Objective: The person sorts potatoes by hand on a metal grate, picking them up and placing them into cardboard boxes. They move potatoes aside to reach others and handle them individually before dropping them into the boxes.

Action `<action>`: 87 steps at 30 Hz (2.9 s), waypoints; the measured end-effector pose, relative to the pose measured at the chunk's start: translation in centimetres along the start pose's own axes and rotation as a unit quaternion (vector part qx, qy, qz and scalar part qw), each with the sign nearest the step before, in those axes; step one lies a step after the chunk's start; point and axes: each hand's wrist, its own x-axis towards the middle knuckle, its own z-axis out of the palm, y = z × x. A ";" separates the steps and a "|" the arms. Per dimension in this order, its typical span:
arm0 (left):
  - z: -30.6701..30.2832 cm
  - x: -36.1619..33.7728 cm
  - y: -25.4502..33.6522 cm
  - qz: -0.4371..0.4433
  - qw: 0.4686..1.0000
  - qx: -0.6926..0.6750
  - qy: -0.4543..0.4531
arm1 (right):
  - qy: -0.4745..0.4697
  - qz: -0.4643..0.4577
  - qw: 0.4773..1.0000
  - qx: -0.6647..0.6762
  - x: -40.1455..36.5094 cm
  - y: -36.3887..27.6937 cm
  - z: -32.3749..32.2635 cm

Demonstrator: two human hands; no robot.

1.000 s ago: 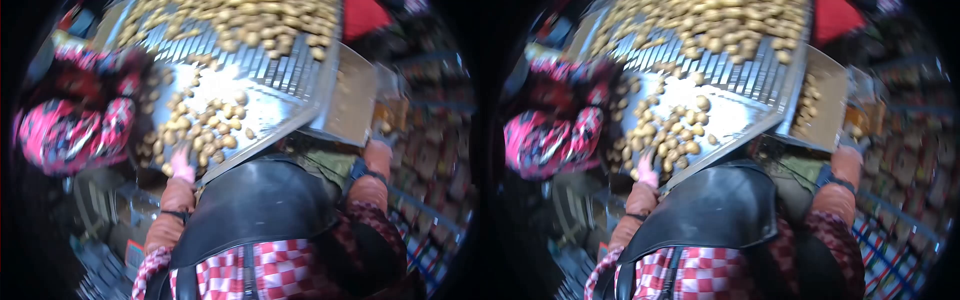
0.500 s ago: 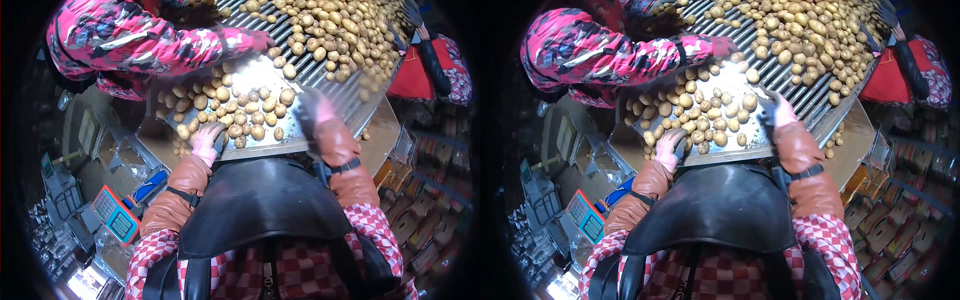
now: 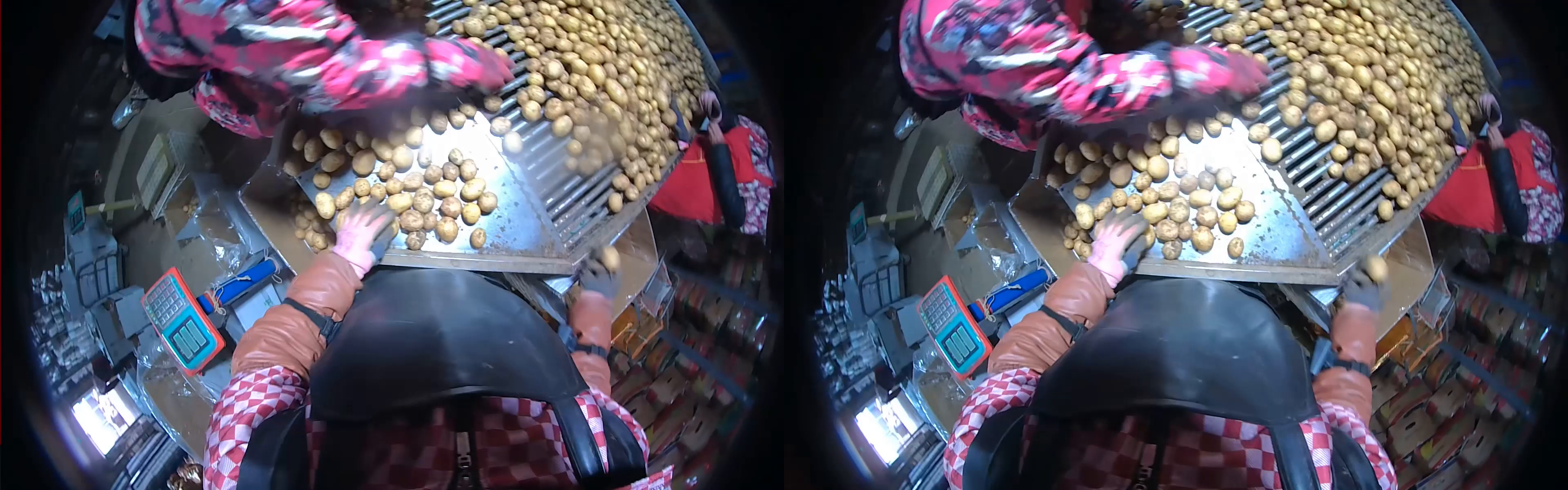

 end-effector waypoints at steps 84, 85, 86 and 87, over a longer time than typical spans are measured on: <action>0.2 13.9 2.2 -0.156 0.954 -0.034 -0.252 | 0.166 0.044 0.916 -0.364 5.6 -5.5 19.7; 1.4 13.7 1.4 -0.132 0.965 -0.010 -0.224 | 0.107 0.033 0.893 -0.435 6.7 -4.2 21.8; 2.6 13.6 0.3 -0.110 0.975 0.015 -0.195 | 0.031 0.035 0.893 -0.449 8.2 -1.4 21.7; 2.6 13.8 -2.0 -0.138 0.978 0.060 -0.148 | -0.045 0.035 0.887 -0.459 9.4 0.9 21.8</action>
